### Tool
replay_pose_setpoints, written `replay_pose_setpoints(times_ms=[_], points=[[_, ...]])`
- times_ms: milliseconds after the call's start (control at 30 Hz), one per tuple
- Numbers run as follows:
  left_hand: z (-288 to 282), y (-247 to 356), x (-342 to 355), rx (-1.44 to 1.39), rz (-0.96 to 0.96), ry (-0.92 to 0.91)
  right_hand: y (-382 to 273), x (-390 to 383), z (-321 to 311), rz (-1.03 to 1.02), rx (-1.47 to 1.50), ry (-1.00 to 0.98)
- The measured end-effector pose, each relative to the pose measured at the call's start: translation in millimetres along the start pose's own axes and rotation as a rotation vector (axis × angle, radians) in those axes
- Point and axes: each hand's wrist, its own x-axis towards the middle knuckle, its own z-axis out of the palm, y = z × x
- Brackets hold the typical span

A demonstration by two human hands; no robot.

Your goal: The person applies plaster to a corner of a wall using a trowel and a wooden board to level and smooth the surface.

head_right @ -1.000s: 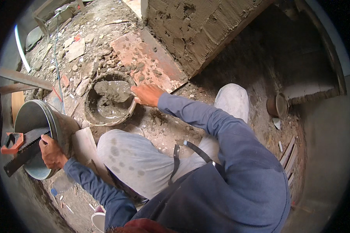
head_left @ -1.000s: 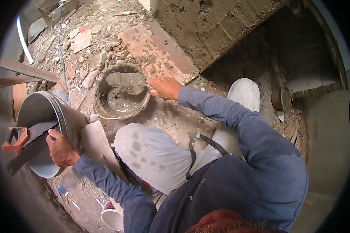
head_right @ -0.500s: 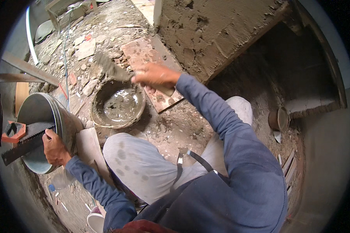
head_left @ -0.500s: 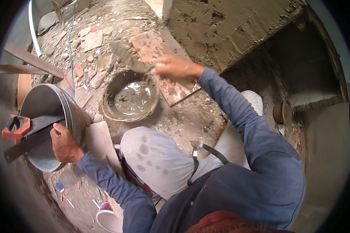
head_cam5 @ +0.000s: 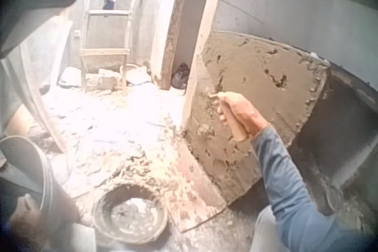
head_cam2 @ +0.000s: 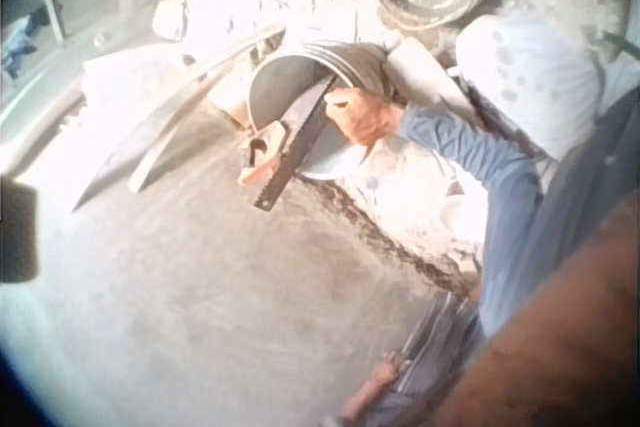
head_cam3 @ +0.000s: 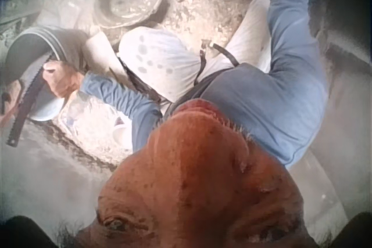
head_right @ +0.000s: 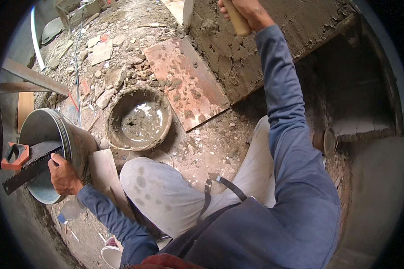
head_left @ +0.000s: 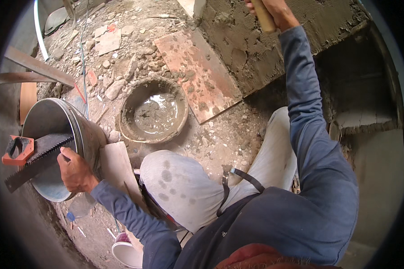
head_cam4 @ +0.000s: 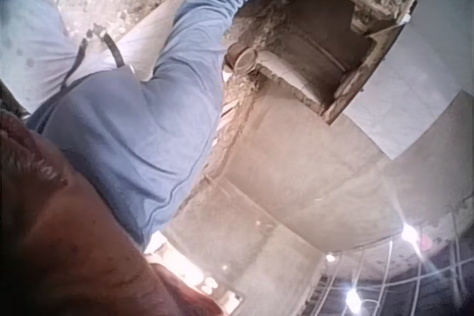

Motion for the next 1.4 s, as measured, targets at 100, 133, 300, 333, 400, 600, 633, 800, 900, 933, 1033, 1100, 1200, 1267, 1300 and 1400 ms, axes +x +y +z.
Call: replay_pose_setpoints(times_ms=[100,133,300,333,400,600,633,800,900,933,1033,1100,1200,1267,1300,1400], points=[[0.8,-7.5,2.2,0.053,-0.013,-0.016,59.5,-5.7,12.0,0.066,0.226,-0.295],[3.9,-7.4,3.0,0.065,-0.01,-0.028,82.4,-9.6,11.8,0.167,0.223,-0.36],[-5.0,0.4,2.2,0.029,-0.03,-0.022,192.0,-14.8,73.8,0.252,-0.227,-0.071],[-6.1,7.8,2.9,0.016,-0.03,-0.027,223.2,1.1,68.0,0.255,-0.149,0.016],[-5.8,-1.8,2.6,0.029,-0.033,-0.007,228.6,6.7,93.7,0.229,-0.001,0.136],[1.1,1.7,3.7,0.007,-0.029,-0.064,291.4,40.4,85.3,0.231,-0.632,0.445],[-0.9,-3.2,3.9,0.015,-0.035,-0.06,293.9,38.8,89.2,0.294,-0.589,0.469],[4.0,0.7,4.5,0.006,0.036,0.01,312.3,18.5,52.2,0.277,-0.356,0.531],[1.3,-11.4,1.5,0.006,0.033,0.015,277.6,-26.0,57.9,0.237,-0.111,0.461],[1.3,-10.5,2.0,-0.01,0.036,0.018,269.9,-38.3,46.2,0.233,-0.053,0.436],[1.1,-8.0,1.4,-0.014,0.04,0.009,233.6,-75.1,21.5,0.226,0.037,0.382],[-1.6,-10.1,2.2,-0.017,0.038,0.021,209.6,-94.1,12.3,0.205,0.044,0.343],[1.5,-8.1,2.5,-0.022,0.043,0.023,182.3,-114.6,5.2,0.158,-0.114,0.378],[4.2,-1.8,3.0,-0.038,0.046,0.027,164.6,-124.9,4.6,0.124,-0.276,0.44],[4.4,0.3,2.5,-0.044,0.045,0.032,155.9,-123.6,5.8,0.078,-0.371,0.34],[8.9,-13.2,7.8,-0.061,0.056,0.046,120.9,-128.7,40.7,-0.079,-0.663,-0.06]])
